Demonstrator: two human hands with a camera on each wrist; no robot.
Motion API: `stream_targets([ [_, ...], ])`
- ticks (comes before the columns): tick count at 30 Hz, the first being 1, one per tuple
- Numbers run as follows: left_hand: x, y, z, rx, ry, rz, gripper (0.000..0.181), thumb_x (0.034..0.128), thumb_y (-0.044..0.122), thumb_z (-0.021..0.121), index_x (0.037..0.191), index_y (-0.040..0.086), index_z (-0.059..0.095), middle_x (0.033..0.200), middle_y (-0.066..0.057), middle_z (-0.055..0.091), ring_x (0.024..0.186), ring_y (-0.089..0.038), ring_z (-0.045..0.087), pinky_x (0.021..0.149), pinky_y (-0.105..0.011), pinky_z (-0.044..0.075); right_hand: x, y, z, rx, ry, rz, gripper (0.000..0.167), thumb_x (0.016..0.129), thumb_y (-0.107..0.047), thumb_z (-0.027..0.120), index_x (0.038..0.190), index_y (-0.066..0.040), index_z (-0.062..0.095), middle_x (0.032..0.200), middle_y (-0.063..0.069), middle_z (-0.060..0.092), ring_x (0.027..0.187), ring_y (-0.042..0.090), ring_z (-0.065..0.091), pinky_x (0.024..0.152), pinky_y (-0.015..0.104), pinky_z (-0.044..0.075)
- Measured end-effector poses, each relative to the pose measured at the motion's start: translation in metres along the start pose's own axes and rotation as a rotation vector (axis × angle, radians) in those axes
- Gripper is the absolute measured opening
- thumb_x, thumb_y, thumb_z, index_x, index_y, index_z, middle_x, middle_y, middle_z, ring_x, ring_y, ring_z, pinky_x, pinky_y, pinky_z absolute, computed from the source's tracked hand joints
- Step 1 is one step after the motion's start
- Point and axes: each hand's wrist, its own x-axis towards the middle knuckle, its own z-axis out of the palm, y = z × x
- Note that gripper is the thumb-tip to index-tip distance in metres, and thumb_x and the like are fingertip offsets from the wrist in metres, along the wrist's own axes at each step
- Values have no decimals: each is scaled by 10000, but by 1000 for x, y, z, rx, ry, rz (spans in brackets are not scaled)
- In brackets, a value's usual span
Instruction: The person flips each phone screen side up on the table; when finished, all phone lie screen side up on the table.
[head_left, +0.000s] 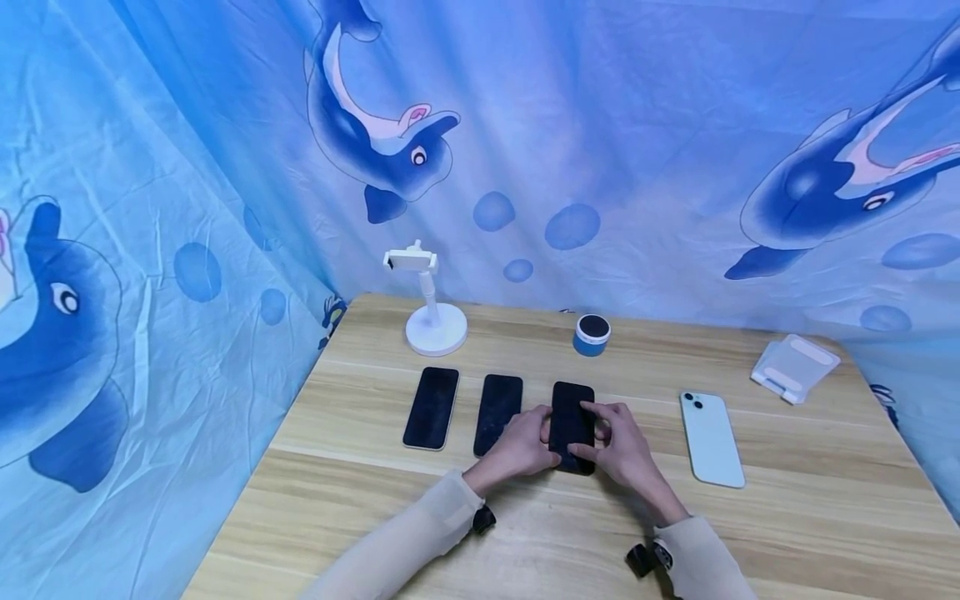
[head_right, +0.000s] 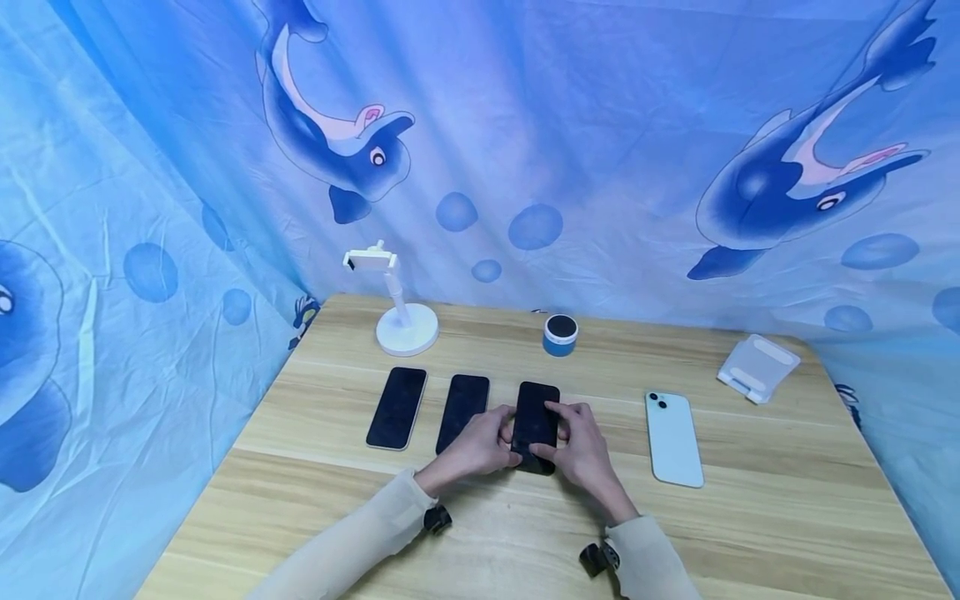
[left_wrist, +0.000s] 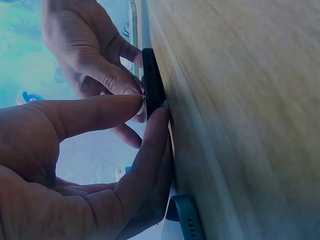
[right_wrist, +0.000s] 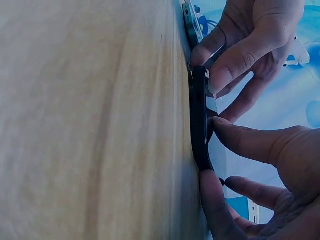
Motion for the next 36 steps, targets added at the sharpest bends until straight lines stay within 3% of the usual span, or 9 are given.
stream_targets([
  [7, 0, -2, 0, 26, 2, 0, 763, 775, 128, 880, 1450, -1, 548, 932, -41, 653, 872, -131, 558, 842, -291, 494, -1, 0, 1, 0, 2, -1, 759, 809, -202, 905, 1485, -102, 574, 1327, 201, 510, 993, 267, 579, 835, 353, 457],
  [16, 0, -3, 1, 13, 0, -16, 799, 762, 143, 895, 1465, 2, 542, 987, -35, 621, 1033, -214, 554, 934, -360, 490, -3, 0, 0, 1, -2, 1, 759, 814, -196, 902, 1488, -97, 567, 1330, 201, 509, 1022, 276, 602, 860, 389, 487],
  [28, 1, -4, 0, -45, -1, -14, 902, 742, 201, 938, 1517, 42, 504, 1085, -48, 661, 993, -165, 582, 986, -401, 528, -8, 6, -7, 61, -62, -14, 801, 825, -253, 898, 1520, -104, 528, 1309, 205, 534, 1114, 313, 624, 962, 489, 530],
  [31, 1, -2, -2, -45, -3, 2, 912, 751, 205, 938, 1530, 50, 491, 1106, -55, 659, 952, -147, 580, 955, -382, 535, -9, 9, -12, 106, -98, -17, 809, 839, -278, 888, 1533, -108, 508, 1367, 212, 544, 1136, 315, 628, 961, 475, 546],
  [36, 3, 4, -7, -88, -21, 41, 885, 774, 190, 926, 1535, 78, 488, 1145, -66, 640, 858, -89, 578, 796, -267, 526, -9, 13, -22, 181, -149, 10, 807, 864, -298, 865, 1552, -132, 477, 1491, 214, 528, 1173, 312, 614, 907, 405, 564],
])
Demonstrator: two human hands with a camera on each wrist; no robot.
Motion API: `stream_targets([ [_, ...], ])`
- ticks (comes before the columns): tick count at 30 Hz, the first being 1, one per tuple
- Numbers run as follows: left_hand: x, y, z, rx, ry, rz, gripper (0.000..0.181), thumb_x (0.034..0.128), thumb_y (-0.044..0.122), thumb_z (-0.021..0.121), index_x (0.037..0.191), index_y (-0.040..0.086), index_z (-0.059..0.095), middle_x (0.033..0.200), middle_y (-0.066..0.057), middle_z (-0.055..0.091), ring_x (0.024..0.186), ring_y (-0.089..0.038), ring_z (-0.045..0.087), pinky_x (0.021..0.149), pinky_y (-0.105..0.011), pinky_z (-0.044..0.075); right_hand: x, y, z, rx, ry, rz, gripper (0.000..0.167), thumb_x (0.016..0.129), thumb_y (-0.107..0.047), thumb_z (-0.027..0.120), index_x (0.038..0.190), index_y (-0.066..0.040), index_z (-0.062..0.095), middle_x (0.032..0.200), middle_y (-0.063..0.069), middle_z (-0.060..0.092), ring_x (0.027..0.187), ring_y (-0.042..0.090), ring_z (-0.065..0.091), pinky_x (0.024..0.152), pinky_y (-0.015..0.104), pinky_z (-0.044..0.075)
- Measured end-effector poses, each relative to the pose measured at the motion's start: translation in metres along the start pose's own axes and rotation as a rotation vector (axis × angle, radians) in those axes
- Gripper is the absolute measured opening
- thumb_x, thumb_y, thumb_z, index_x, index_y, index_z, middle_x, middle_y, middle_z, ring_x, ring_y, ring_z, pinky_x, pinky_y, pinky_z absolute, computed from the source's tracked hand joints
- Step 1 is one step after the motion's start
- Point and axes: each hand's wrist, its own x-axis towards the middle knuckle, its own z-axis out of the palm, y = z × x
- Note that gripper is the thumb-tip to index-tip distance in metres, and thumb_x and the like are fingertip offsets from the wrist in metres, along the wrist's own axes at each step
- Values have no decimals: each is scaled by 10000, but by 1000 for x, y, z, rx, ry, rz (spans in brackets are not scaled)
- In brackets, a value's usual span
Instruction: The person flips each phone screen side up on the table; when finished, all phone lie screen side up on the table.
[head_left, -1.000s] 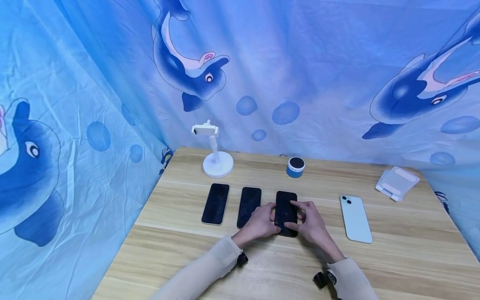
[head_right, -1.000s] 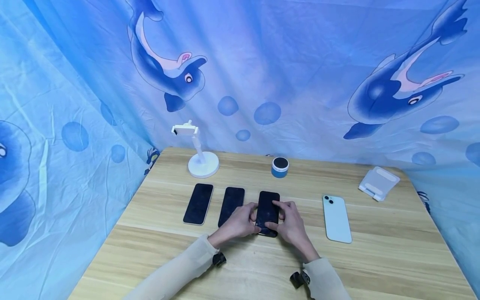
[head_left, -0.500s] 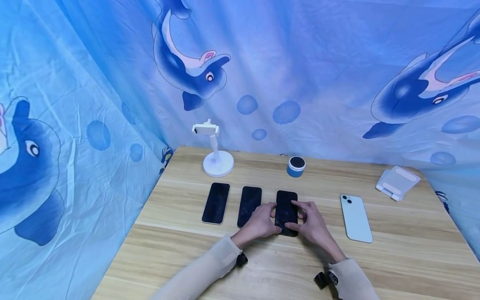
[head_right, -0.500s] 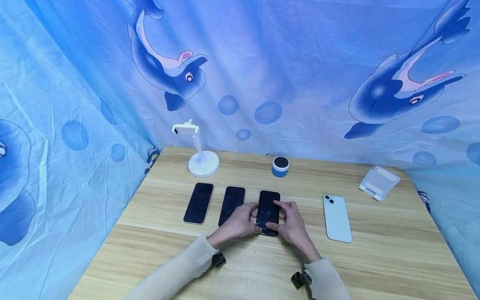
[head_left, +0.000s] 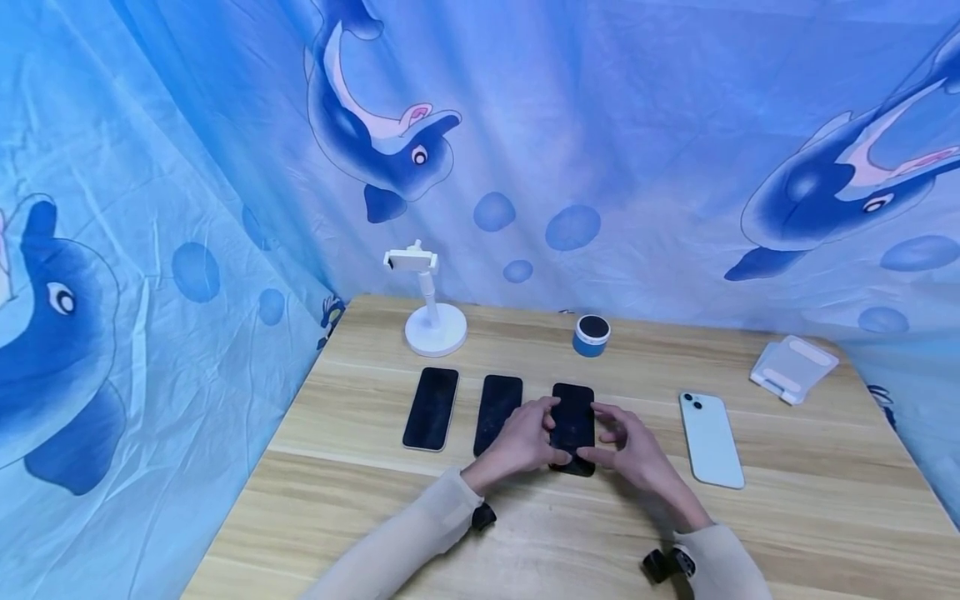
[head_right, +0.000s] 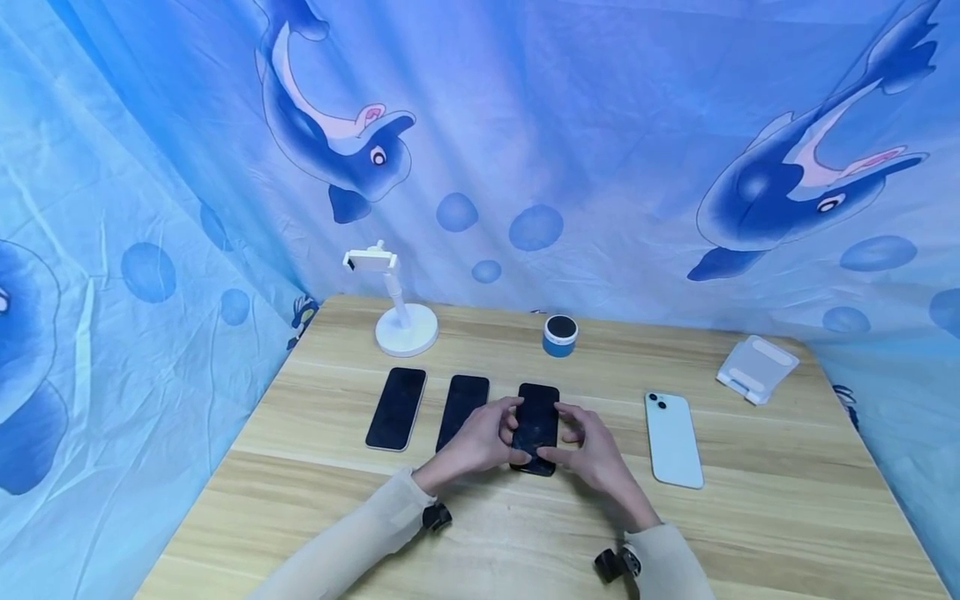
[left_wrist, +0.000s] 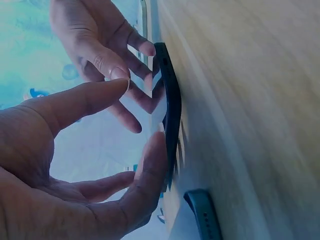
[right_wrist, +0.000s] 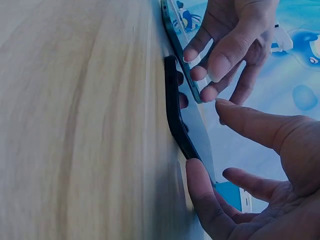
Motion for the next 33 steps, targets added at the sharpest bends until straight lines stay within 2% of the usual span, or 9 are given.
stream_targets([
  [6, 7, 7, 8, -62, -22, 70, 819, 789, 202, 914, 1503, 105, 524, 1168, -77, 674, 858, -80, 672, 719, -186, 538, -6, 3, -13, 73, -2, 31, 819, 858, -287, 869, 1550, -113, 467, 1507, 233, 507, 1212, 356, 607, 755, 331, 623],
  [17, 23, 32, 35, -215, -91, 122, 739, 810, 164, 895, 1461, 53, 564, 1224, -118, 693, 919, -132, 717, 767, -160, 535, -23, 19, -45, 48, 42, 44, 807, 898, -306, 830, 1558, -72, 430, 1487, 265, 517, 1231, 398, 614, 767, 318, 619],
  [23, 32, 48, 54, -240, -110, 90, 705, 824, 203, 891, 1455, 116, 589, 1245, -62, 725, 966, -82, 725, 791, -167, 539, -32, 35, -64, 52, 76, 37, 797, 907, -273, 822, 1554, -34, 422, 1443, 281, 547, 1199, 377, 642, 751, 302, 620],
  [26, 37, 55, 63, -258, -106, 67, 708, 824, 195, 889, 1460, 126, 585, 1203, -28, 728, 934, -50, 708, 774, -169, 539, -36, 43, -75, 59, 101, 28, 778, 913, -259, 816, 1549, -30, 431, 1433, 289, 554, 1132, 263, 669, 736, 312, 623],
  [30, 45, 66, 74, -287, -93, 17, 735, 813, 189, 896, 1470, 131, 572, 1126, 12, 721, 860, -1, 656, 767, -176, 533, -41, 53, -89, -3, 149, 36, 752, 925, -282, 805, 1539, -34, 450, 1425, 292, 577, 1031, 73, 650, 731, 268, 595],
  [33, 50, 74, 81, -291, -95, -12, 751, 810, 197, 899, 1478, 140, 562, 1135, 7, 724, 848, 4, 643, 786, -187, 536, -44, 60, -99, -77, 182, 54, 761, 934, -336, 794, 1538, -25, 449, 1405, 293, 594, 1041, 118, 661, 736, 217, 547],
])
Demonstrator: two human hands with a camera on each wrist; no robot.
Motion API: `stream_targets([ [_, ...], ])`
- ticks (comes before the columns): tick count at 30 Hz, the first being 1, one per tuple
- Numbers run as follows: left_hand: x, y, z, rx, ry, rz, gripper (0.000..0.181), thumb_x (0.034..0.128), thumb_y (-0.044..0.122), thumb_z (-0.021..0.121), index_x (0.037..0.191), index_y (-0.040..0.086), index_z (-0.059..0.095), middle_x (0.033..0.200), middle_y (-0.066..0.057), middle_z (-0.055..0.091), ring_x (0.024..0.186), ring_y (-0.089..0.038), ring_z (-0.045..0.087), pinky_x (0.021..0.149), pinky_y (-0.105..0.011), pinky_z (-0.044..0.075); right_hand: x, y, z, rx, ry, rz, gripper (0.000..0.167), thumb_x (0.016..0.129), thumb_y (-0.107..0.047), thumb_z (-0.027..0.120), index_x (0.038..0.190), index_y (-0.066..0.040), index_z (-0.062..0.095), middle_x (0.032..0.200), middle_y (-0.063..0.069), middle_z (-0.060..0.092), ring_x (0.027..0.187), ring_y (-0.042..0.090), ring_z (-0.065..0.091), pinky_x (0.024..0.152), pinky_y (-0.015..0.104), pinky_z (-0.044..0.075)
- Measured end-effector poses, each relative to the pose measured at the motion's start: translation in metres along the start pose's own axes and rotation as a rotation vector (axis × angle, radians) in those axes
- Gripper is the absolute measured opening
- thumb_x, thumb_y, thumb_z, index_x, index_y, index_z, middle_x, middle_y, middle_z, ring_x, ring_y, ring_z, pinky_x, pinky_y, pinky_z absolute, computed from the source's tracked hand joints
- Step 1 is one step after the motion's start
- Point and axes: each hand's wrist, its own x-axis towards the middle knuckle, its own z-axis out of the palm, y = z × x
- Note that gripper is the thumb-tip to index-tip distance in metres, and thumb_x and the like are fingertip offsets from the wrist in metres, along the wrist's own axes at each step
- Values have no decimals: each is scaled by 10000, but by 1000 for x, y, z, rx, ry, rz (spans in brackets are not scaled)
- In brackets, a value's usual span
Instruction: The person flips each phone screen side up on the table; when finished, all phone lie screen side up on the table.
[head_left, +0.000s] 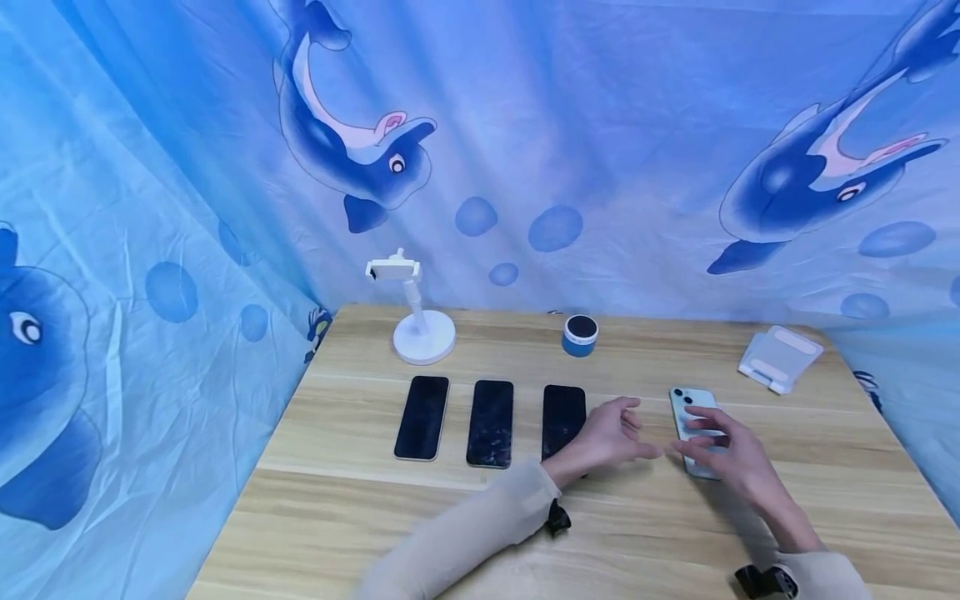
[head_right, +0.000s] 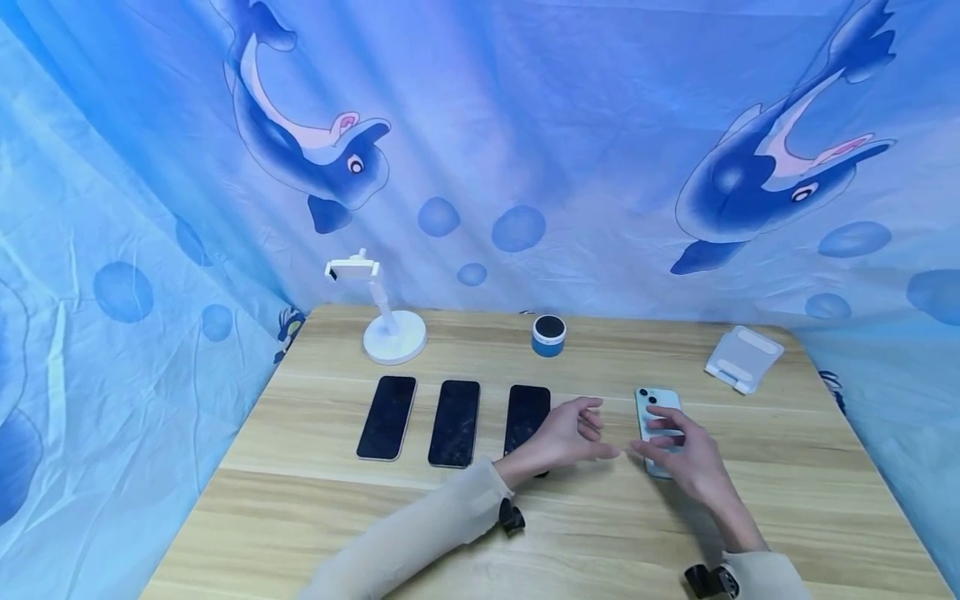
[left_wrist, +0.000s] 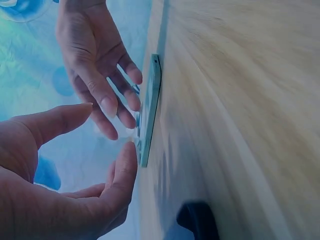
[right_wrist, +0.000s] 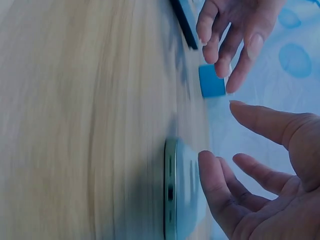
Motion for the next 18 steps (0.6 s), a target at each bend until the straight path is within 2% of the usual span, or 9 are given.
stream_targets([
  [2, 4, 4, 6, 9, -4, -11, 756, 806, 206, 902, 1478, 149, 561, 1161, 0, 728, 858, -1, 647, 802, -192, 538, 1, 5, -6, -32, 21, 18, 773, 939, -366, 784, 1540, -18, 444, 1393, 294, 596, 1070, 202, 673, 732, 207, 530],
  [4, 7, 6, 12, 27, -11, -12, 763, 805, 214, 903, 1482, 151, 557, 1193, -6, 725, 885, -9, 652, 818, -193, 539, 1, 10, -11, -48, 45, 40, 780, 944, -392, 774, 1541, -15, 443, 1382, 290, 597, 1064, 209, 668, 724, 200, 527],
  [9, 11, 12, 27, 52, -5, -29, 799, 793, 224, 910, 1496, 151, 536, 1271, -1, 697, 1004, -44, 662, 866, -201, 542, 2, 23, -22, -54, 105, 85, 768, 958, -428, 750, 1530, -8, 456, 1377, 292, 592, 942, -28, 572, 708, 179, 516],
  [11, 12, 14, 34, 62, 7, -41, 817, 790, 239, 914, 1503, 156, 524, 1289, 5, 690, 1031, -54, 662, 879, -209, 545, 2, 27, -26, -70, 125, 93, 759, 967, -433, 736, 1523, 2, 458, 1379, 304, 590, 938, -26, 570, 700, 169, 494],
  [15, 15, 16, 45, 84, 37, -60, 839, 778, 260, 919, 1506, 168, 512, 1283, 9, 703, 1011, -60, 666, 882, -218, 546, 3, 34, -29, -99, 151, 110, 749, 979, -423, 722, 1514, 27, 451, 1389, 333, 575, 1037, 236, 664, 686, 163, 463],
  [18, 17, 16, 52, 107, 62, -70, 840, 770, 266, 919, 1500, 185, 514, 1266, 22, 714, 1027, -61, 670, 894, -219, 542, 4, 36, -29, -91, 146, 123, 772, 981, -422, 718, 1524, 42, 424, 1414, 350, 546, 1148, 420, 633, 684, 169, 470],
])
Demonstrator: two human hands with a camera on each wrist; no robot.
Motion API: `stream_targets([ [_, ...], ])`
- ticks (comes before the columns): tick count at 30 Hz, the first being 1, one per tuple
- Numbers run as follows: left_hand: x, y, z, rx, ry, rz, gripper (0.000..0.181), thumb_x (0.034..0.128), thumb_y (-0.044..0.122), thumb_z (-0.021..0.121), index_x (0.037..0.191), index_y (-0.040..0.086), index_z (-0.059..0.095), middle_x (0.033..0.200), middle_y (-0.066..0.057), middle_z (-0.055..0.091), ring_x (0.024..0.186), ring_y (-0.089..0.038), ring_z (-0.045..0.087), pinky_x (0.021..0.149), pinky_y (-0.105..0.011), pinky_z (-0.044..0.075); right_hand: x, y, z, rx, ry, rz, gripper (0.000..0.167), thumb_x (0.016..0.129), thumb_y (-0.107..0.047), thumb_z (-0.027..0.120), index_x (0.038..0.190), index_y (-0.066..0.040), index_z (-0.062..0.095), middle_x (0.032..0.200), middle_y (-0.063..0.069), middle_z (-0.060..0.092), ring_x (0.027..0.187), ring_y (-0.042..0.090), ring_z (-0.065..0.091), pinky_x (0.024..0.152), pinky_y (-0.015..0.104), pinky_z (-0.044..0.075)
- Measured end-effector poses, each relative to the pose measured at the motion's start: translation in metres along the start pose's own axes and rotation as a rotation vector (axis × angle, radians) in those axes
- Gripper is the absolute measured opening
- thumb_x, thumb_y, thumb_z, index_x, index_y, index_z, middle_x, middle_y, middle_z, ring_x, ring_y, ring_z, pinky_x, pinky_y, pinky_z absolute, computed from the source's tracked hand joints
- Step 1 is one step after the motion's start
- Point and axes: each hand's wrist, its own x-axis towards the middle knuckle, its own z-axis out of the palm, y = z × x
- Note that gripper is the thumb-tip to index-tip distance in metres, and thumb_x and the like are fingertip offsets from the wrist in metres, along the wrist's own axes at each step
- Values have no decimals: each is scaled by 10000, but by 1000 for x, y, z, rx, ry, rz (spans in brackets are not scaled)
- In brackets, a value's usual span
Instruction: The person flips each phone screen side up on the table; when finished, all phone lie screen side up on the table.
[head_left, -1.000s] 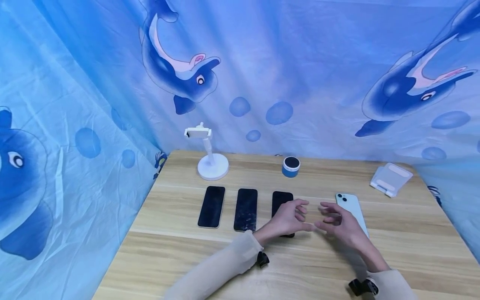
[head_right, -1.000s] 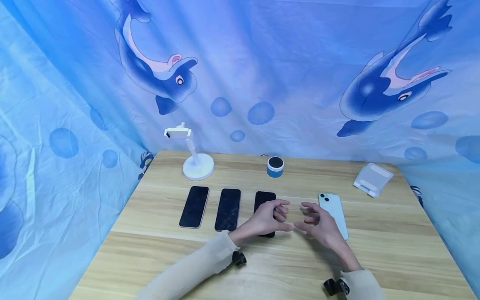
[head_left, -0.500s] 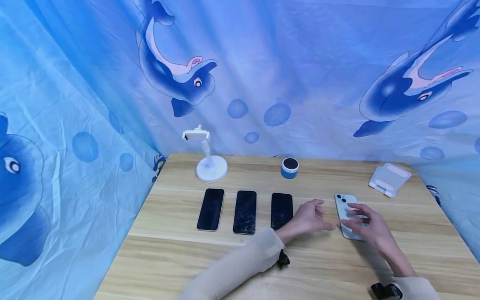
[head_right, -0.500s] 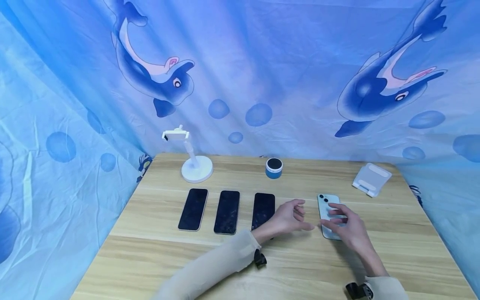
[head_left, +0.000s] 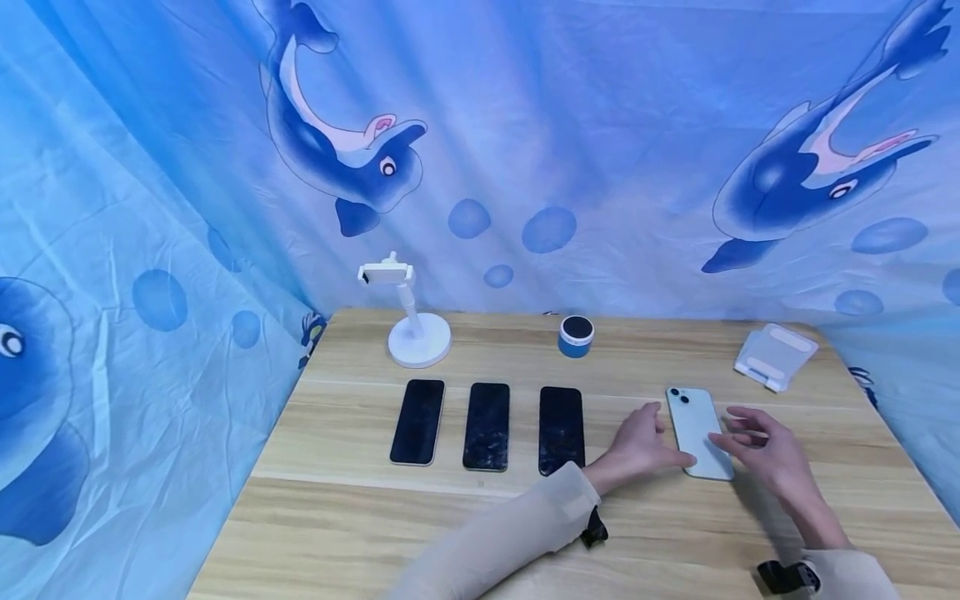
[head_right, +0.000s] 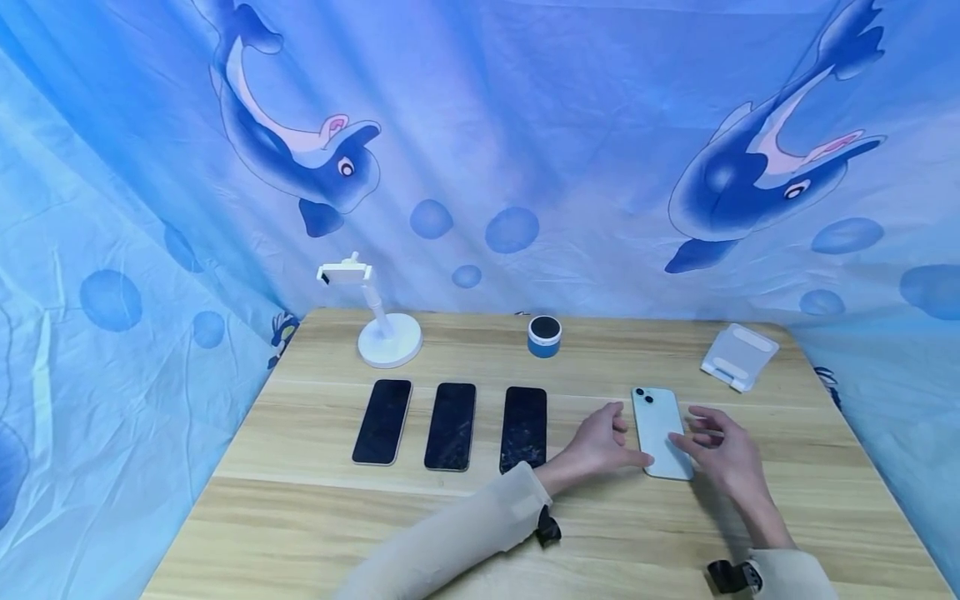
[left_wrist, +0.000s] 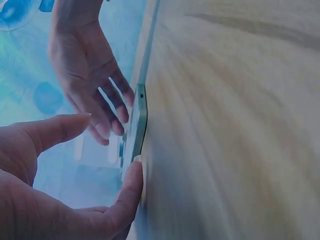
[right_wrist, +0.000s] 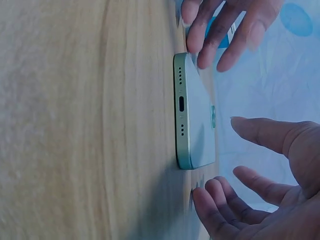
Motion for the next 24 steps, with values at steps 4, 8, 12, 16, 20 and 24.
stream_targets([
  [4, 2, 1, 9, 0, 32, 0, 853, 757, 259, 930, 1495, 183, 508, 1258, 33, 700, 1059, -61, 662, 894, -215, 540, 0, 2, 1, 28, -41, 29, 829, 989, -463, 694, 1554, 50, 368, 1455, 361, 502, 1218, 483, 594, 695, 168, 501],
  [8, 3, 3, 13, -67, 51, 2, 788, 754, 210, 937, 1436, 167, 545, 1199, 35, 681, 992, -49, 641, 843, -209, 535, 0, 2, 2, 63, -78, 63, 856, 1004, -495, 657, 1574, 52, 328, 1481, 367, 468, 1263, 500, 568, 712, 166, 537],
  [12, 4, 4, 14, -143, 55, 2, 701, 752, 137, 932, 1363, 154, 588, 1157, 23, 701, 955, -48, 661, 812, -192, 525, -1, 1, 4, 76, -86, 76, 834, 1020, -499, 625, 1575, 50, 331, 1484, 364, 474, 1271, 497, 561, 721, 174, 550],
  [16, 4, 6, 15, -178, 52, -9, 695, 750, 116, 930, 1360, 156, 598, 1164, 19, 718, 944, -45, 675, 805, -177, 519, -1, 0, 5, 88, -89, 90, 824, 1032, -502, 599, 1581, 46, 319, 1498, 367, 469, 1290, 506, 547, 729, 168, 543],
  [20, 5, 8, 16, -189, 49, -29, 696, 754, 123, 928, 1364, 171, 597, 1143, 34, 707, 900, -29, 653, 776, -180, 518, -3, -2, 7, 125, -79, 126, 806, 1046, -482, 579, 1592, 40, 300, 1507, 362, 468, 1309, 489, 545, 727, 158, 542],
  [24, 5, 10, 16, -185, 50, -46, 722, 756, 134, 928, 1391, 183, 588, 1161, 44, 698, 915, -29, 650, 772, -183, 518, -2, -4, 7, 204, -71, 190, 762, 1068, -428, 547, 1601, 46, 279, 1534, 362, 442, 1067, 137, 667, 744, 171, 569],
])
